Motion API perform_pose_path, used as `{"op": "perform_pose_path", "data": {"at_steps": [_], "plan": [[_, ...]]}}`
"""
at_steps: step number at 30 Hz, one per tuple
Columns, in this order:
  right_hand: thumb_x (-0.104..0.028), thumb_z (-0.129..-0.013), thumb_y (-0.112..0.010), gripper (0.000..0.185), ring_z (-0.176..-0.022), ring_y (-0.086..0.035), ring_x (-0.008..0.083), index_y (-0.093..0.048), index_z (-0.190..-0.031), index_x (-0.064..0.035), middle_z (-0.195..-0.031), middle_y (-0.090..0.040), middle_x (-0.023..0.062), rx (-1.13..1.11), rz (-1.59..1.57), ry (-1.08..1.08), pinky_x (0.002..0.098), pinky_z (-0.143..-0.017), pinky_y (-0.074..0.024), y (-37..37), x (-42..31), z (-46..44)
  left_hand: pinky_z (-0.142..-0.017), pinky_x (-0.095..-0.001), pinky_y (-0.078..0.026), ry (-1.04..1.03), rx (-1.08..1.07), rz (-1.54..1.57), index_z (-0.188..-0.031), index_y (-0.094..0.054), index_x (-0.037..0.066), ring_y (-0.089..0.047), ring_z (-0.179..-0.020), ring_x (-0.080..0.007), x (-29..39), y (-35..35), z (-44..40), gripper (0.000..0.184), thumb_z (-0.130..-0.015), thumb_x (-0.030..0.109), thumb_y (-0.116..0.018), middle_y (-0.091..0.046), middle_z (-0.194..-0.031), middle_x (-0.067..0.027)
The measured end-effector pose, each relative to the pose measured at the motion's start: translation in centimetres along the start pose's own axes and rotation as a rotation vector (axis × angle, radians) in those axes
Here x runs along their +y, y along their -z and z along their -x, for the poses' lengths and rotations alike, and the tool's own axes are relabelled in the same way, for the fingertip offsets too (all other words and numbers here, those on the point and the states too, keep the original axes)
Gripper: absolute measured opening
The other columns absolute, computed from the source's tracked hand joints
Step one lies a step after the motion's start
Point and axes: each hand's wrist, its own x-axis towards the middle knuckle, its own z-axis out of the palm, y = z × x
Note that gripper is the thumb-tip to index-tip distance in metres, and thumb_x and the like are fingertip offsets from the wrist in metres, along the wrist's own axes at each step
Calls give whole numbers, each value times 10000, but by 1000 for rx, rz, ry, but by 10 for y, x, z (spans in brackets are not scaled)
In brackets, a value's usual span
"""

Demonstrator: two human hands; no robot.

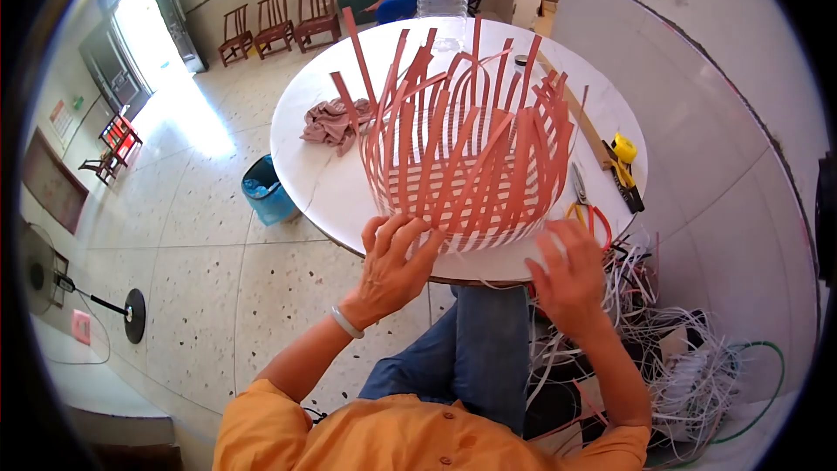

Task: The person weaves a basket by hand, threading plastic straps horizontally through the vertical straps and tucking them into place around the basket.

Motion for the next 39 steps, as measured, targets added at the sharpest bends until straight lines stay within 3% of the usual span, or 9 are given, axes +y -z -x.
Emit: {"op": "perform_pose_path", "data": {"at_steps": [4,13,16,29,35,38,39], "plan": [[-83,-799,-800,541,-1220,-544,380,-617,-1302,-4,-1300,-576,155,-38,-197,-105,487,-1022,-443,-24,-26,-12,-1079,-511,-336,2,9,-6,-1312,-647,110,-465,-1256,-306,0,1,-2,561,-779,95,-820,-545,-1287,-104],[-111,-839,-769,485,-1219,-526,384,-622,-1293,-22,-1270,-578,151,-124,-153,-126,495,-1001,-419,-38,-27,-6,-1068,-511,-341,2,47,26,-1282,-653,107,-484,-1238,-307,0,0,-3,541,-769,104,-828,-557,-1269,-96],[-103,-846,-761,484,-1218,-521,387,-620,-1303,-26,-1306,-562,160,-20,-189,-150,494,-1014,-414,-38,-30,-8,-1068,-510,-341,16,57,34,-1284,-652,105,-483,-1236,-305,1,-2,-2,541,-771,101,-825,-557,-1270,-93],[-58,-832,-751,471,-1214,-511,378,-628,-1287,-44,-1308,-544,159,-53,-158,-236,491,-1026,-406,-46,-35,-8,-1067,-511,-346,21,66,-47,-1306,-651,110,-483,-1244,-295,1,-2,-4,537,-794,113,-814,-555,-1265,-91],[-37,-878,-722,393,-1097,-586,362,-620,-1256,-10,-1242,-582,175,50,-388,-259,440,-915,-480,-44,-55,-7,-1103,-517,-333,131,135,123,-1366,-602,95,-463,-1290,-330,-9,3,15,629,-782,111,-834,-498,-1356,-120],[-51,-913,-714,335,-959,-647,351,-620,-1227,17,-1105,-643,180,-25,-540,-284,414,-815,-529,-49,-68,-12,-1127,-525,-318,139,75,106,-1373,-590,89,-427,-1374,-353,-20,6,17,641,-783,120,-837,-475,-1422,-132],[-50,-924,-706,300,-907,-667,358,-627,-1204,25,-1043,-665,184,-59,-641,-388,412,-787,-541,-50,-72,-15,-1127,-525,-318,139,77,105,-1373,-590,89,-427,-1374,-353,-22,8,15,641,-783,120,-837,-475,-1422,-132]]}}
